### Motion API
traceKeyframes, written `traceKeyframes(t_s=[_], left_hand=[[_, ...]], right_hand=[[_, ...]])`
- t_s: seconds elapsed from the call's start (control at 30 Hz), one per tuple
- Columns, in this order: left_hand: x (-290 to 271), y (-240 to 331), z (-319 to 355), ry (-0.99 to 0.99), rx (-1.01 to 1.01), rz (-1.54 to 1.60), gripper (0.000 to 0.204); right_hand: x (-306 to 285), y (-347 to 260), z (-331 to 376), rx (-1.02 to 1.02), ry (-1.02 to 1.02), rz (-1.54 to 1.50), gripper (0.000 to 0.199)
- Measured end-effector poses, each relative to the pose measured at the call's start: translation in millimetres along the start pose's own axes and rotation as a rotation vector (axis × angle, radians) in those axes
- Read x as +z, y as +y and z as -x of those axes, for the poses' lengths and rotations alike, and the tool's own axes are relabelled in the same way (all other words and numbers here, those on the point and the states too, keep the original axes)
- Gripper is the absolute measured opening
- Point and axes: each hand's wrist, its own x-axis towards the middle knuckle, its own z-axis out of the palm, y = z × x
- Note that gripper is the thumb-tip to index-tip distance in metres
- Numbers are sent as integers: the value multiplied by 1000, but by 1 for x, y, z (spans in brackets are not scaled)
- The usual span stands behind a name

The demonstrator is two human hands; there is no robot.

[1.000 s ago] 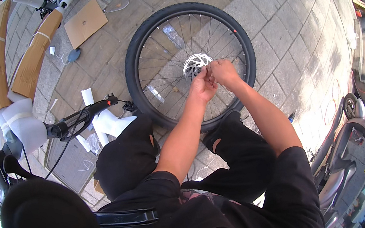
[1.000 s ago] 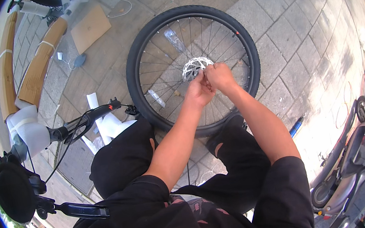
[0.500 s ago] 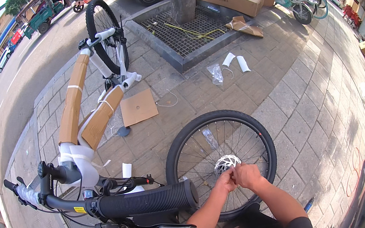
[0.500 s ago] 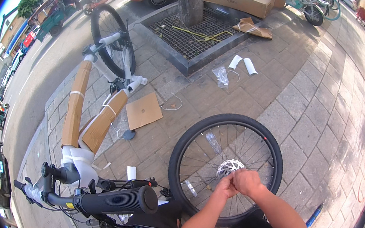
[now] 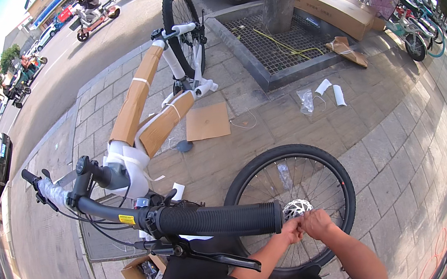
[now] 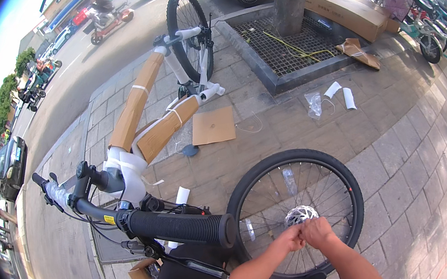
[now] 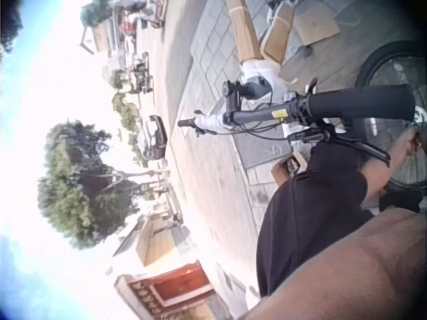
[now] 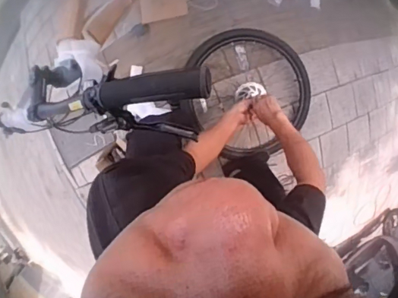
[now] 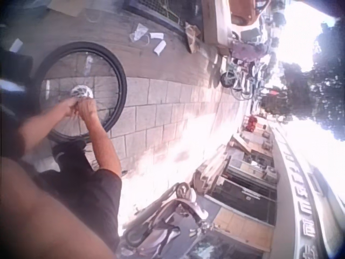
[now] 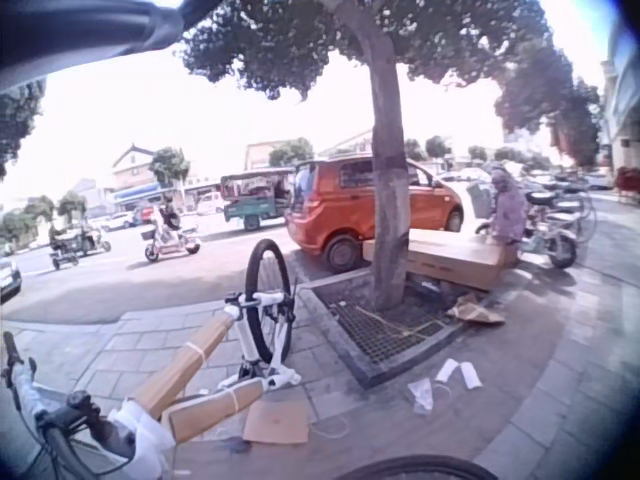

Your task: The person assembles a bicycle wheel by hand, attaching a disc brake rotor to the hub and tightening the bolts. The person then picks up the wheel and briefly handles the bicycle frame.

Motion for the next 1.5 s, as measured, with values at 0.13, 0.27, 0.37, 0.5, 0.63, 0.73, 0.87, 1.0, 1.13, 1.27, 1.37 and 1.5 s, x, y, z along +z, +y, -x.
traceKeyframes(t_s=[0.13,0.27,0.37,0.5,0.63,0.73,0.87,1.0,1.13,1.27,1.37,1.5], left_hand=[[-12,-9,-30,-62,13,71,20],[-34,-19,-57,-134,18,284,24],[-46,-25,-65,-121,48,239,23],[-33,-27,-59,-139,35,233,23],[-20,-20,-48,-135,33,208,22],[-12,-14,-47,-129,30,188,22],[-5,-9,-46,-127,31,141,22],[-15,-8,-51,-116,35,115,21],[-23,-8,-53,-101,30,65,21],[-31,-2,-45,-112,41,12,18],[-3,-3,-17,3,47,-47,28],[-11,-1,-6,-117,42,8,21]], right_hand=[[9,5,-11,76,70,-123,29],[35,-21,-30,911,246,-1499,30],[49,-31,-17,672,381,-1016,28],[59,-18,18,417,477,-386,26],[34,-11,21,247,310,-135,25],[40,-7,14,226,313,-268,26],[78,-20,3,376,543,-670,26],[42,-33,-20,1052,225,-2046,46],[13,-27,0,589,278,-888,36],[-15,-20,4,350,140,-290,32],[-7,-9,7,241,126,-179,31],[23,-13,-11,505,147,-551,31]])
